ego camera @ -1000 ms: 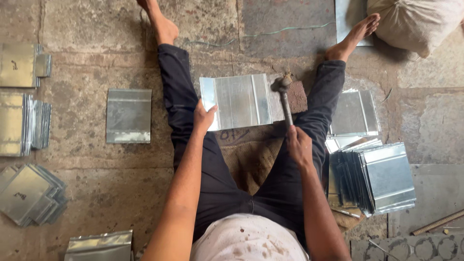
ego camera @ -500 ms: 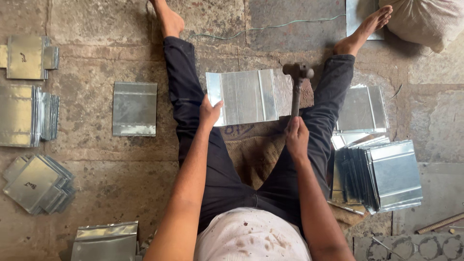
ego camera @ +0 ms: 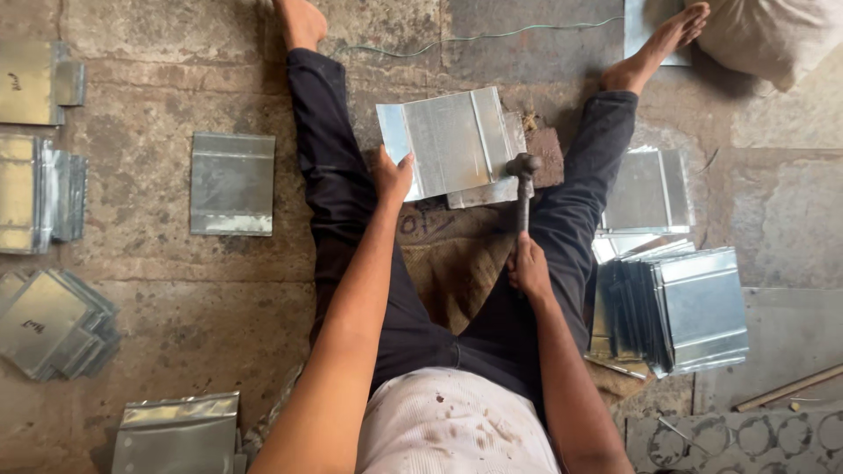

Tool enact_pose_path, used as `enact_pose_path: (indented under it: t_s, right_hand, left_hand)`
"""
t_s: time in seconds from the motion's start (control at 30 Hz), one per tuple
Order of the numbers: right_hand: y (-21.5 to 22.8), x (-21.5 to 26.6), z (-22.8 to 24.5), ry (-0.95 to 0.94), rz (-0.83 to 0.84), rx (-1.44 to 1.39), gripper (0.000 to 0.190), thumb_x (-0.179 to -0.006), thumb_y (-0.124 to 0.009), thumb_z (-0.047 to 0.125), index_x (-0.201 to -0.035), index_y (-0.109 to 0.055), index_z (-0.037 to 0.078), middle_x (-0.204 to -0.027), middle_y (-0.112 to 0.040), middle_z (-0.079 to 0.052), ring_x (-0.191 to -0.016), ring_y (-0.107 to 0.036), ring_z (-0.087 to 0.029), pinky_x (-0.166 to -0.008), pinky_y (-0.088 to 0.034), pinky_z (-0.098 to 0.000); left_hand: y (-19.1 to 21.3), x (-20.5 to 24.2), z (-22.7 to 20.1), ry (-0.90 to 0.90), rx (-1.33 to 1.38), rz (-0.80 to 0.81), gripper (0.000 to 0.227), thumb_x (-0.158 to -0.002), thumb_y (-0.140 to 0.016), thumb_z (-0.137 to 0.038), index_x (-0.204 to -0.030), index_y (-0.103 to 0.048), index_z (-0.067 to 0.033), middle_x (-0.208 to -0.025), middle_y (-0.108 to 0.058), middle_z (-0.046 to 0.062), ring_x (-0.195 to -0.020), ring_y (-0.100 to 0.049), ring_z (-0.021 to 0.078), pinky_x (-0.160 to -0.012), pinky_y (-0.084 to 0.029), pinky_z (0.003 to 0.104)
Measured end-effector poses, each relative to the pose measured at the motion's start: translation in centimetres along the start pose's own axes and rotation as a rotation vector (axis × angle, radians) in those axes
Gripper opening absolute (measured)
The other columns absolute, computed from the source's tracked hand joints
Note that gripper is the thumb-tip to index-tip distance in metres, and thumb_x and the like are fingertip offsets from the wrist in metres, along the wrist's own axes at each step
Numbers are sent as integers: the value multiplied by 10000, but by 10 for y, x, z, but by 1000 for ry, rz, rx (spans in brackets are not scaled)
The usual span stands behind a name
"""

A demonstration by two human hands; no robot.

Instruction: The person sits on the floor and uses a hammer to strike a rectangular metal sheet placed on a brick. They repeatedly hit the sheet to flatten or shape it, occasionally adjusting its position with their hands. Stacks of similar metal sheets are visible on the floor nearby.

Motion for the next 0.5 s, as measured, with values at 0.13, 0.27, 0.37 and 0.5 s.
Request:
enact_pose_path:
  t_s: [0.13, 0.27, 0.37, 0.5]
  right_hand:
    - [-3, 1, 3, -9, -18, 50, 428, -1069, -489, 463, -861, -495, 89, -606, -433, 14, -422, -371, -69, -364, -308, -253]
    - [-15, 23, 13, 39, -20, 12, 396, -1054, -530, 440, -871, -495, 90, -617, -434, 27, -436, -386, -56, -369, -317, -243]
    - [-13, 47, 41, 195, -28, -39, 381, -1037, -560, 437, -899, -514, 85, -618, -442, 25, -435, -386, -46, -356, -310, -238]
    - [19, 98, 111, 808, 81, -223, 519, -1049, -566, 564, -1003, -530, 49, -621, -442, 14, -453, -393, -51, -374, -297, -244]
  left_hand:
    - [-5, -27, -23, -5, -26, 77, 564, -882, -769, -278, -1310, -554, 19, -1217, -689, 273, -1158, -663, 429, -955, -532, 471]
    - [5, -33, -34, -64, -99, 108, 792, -774, -876, -359, -1323, -500, 70, -1214, -657, 309, -1143, -648, 439, -937, -524, 478]
    - [6, -30, -25, -22, -144, 179, 742, -755, -879, -402, -1269, -563, 29, -1203, -706, 258, -1120, -699, 403, -938, -551, 467]
    - [0, -31, -12, -201, -127, 113, 843, -807, -911, -359, -1329, -458, 123, -1216, -628, 337, -1126, -654, 465, -914, -541, 507]
Point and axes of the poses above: each hand's wrist, its own x-axis away from the middle knuckle, its own y-axis out of the back of the hand, z = x × y, the point moved 1 cm from there along -x, towards the middle knuckle
